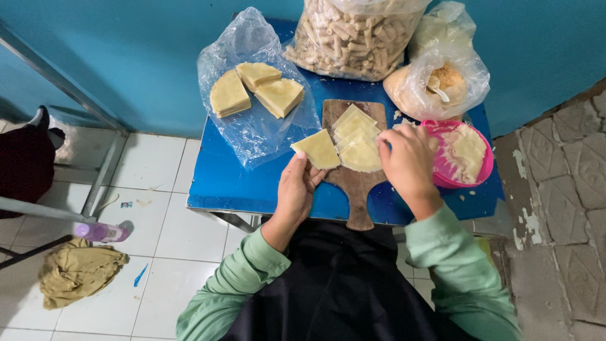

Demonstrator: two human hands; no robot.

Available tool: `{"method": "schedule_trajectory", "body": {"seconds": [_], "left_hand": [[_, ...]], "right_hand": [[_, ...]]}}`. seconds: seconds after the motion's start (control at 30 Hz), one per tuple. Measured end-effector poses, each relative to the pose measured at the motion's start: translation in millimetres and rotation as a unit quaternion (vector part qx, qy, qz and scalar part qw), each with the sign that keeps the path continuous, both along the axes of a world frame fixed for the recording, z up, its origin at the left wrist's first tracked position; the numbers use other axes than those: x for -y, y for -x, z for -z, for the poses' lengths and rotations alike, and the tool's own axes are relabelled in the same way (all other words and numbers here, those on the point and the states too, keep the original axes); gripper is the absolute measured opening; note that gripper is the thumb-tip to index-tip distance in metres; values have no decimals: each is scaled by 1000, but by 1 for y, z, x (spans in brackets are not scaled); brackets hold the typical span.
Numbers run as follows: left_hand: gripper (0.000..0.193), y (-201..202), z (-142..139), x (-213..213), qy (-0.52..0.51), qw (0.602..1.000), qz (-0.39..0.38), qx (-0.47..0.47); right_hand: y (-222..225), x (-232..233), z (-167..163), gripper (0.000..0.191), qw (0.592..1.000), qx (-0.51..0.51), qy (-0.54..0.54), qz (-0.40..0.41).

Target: The person places thin triangular dough pieces in overlapping rows on a wooden board, sprinkles powder from a plastic bag using a spoon, and presses the stacked layers flat with both hands. They repeatedly take dough pieces from a bag and a pink container while building up the layered arrangement.

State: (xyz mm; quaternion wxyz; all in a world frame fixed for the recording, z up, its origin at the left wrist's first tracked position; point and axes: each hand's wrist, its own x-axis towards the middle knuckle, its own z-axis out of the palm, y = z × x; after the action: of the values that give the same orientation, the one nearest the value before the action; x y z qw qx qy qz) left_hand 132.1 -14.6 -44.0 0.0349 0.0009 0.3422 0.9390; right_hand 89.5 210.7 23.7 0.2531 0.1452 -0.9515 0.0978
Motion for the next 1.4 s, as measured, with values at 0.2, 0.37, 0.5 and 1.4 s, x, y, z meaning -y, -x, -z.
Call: {"method": "schedule_trajectory", "body": {"seconds": [0.2,0.37,0.5,1.4], "left_hand": [[48,0,2,1,1,1000,-4,9],[48,1,1,1,-14,1000,2,0],[48,1,1,1,-14,1000,3,2],[48,1,1,-2,-6,1000,12,-5]], "right_hand": [[27,16,10,9,1000,18,-4,-20],[30,15,14,11,999,28,8,-13],[33,15,17,13,999,31,8,-22],[17,24,-6,13,997,-24,47,-64]]}}
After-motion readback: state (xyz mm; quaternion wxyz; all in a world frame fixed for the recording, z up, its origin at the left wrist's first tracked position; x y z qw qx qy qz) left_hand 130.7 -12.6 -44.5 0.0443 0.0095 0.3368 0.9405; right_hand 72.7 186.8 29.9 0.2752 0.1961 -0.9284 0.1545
